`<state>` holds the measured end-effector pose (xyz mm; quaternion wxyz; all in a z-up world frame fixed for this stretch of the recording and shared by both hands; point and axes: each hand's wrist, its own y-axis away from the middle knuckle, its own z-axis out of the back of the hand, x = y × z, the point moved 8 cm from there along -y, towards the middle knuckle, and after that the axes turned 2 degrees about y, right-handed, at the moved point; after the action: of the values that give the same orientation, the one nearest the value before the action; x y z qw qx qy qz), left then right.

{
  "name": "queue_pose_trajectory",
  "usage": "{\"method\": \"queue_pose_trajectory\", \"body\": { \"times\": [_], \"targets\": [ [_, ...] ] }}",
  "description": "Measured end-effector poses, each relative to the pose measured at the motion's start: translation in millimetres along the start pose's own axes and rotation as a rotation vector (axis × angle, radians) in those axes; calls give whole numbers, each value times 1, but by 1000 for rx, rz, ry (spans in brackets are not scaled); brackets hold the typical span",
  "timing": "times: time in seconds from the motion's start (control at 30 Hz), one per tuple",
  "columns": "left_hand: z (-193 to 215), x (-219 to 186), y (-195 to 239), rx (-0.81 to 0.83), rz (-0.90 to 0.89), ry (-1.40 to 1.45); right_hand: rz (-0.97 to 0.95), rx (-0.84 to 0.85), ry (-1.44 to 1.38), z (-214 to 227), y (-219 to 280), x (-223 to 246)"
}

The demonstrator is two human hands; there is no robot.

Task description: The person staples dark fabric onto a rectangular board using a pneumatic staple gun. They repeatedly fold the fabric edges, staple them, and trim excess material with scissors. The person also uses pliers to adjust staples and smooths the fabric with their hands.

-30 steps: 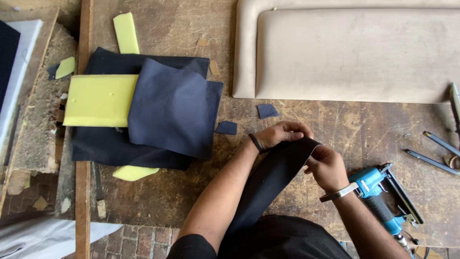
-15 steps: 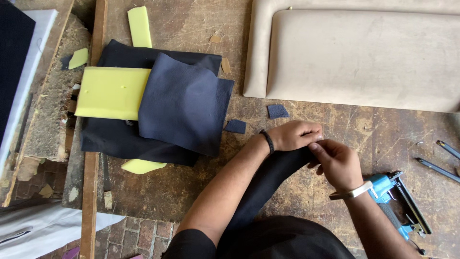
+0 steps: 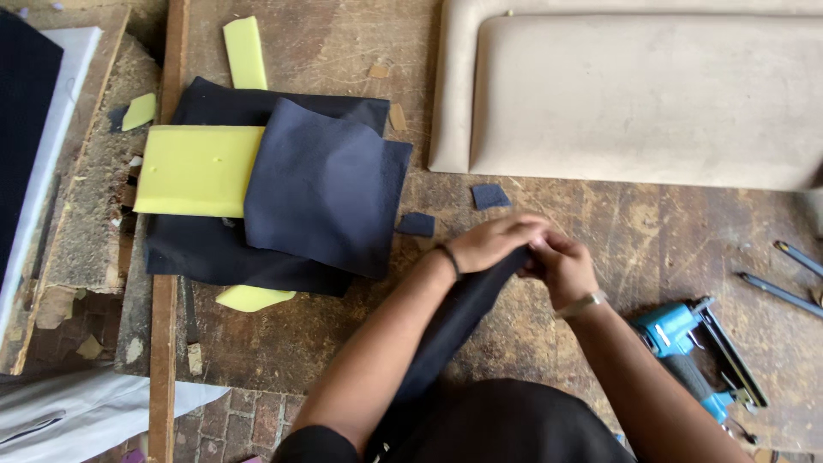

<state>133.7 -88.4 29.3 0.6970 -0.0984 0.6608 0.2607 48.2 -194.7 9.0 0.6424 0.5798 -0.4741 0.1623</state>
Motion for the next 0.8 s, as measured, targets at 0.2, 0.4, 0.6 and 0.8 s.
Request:
{"method": "queue_pose_trajectory", "body": {
  "times": [0.2, 0.4, 0.6, 0.8],
  "targets": [
    [9, 3, 12, 30, 294, -436, 78, 180, -129, -12, -22, -11],
    [37, 0, 13, -280, 370, -442, 191, -371, 874, 117, 60, -1],
    [54, -11, 31, -377, 345, -602, 132, -601, 1419, 233, 106, -53],
    [48, -17, 31, -367, 417, -615, -71, -502, 969, 220, 103, -32]
  ]
}}
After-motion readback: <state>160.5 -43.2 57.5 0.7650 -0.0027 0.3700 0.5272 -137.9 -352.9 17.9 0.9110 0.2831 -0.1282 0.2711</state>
